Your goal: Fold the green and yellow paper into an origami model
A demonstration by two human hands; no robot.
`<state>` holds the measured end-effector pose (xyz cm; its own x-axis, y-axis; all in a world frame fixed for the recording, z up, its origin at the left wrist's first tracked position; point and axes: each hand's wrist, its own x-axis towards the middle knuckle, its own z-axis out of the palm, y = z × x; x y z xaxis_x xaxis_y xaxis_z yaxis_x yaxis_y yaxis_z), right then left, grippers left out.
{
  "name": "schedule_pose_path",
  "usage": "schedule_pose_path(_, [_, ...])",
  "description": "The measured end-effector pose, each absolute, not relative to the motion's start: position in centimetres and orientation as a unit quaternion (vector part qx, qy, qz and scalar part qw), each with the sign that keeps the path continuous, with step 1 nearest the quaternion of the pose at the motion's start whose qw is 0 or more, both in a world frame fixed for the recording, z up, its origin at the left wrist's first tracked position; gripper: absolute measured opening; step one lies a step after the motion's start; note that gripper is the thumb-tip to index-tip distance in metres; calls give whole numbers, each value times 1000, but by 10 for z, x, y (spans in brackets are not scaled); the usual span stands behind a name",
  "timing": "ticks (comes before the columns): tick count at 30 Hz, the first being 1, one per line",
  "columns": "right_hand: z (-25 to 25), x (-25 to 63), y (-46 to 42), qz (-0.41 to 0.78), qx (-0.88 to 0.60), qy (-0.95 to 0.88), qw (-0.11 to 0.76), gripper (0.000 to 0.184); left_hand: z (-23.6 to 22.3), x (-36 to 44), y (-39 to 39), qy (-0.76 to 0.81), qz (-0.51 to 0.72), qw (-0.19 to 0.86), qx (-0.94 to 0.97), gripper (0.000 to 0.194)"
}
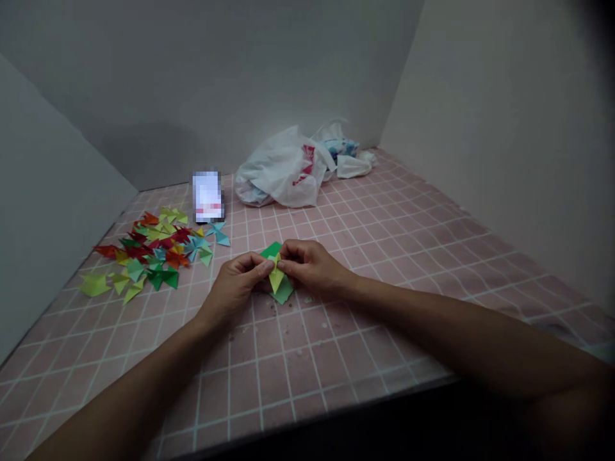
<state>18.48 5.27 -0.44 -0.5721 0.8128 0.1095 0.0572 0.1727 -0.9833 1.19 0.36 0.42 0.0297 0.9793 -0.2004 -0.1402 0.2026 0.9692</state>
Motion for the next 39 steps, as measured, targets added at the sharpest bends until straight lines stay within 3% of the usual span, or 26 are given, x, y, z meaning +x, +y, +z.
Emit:
schedule_pose_path(10, [-4, 184, 55, 597, -315, -664, 322, 11, 7, 12, 3, 512, 467, 604, 394, 37])
schedule_pose_path(31, [-4, 186, 54, 550, -310, -703, 327, 12, 8, 15, 1, 522, 463, 599, 393, 36])
schedule_pose_path(39, [-8, 183, 53, 623, -305, -641, 328, 13, 8, 13, -1, 539, 467, 497, 495, 25])
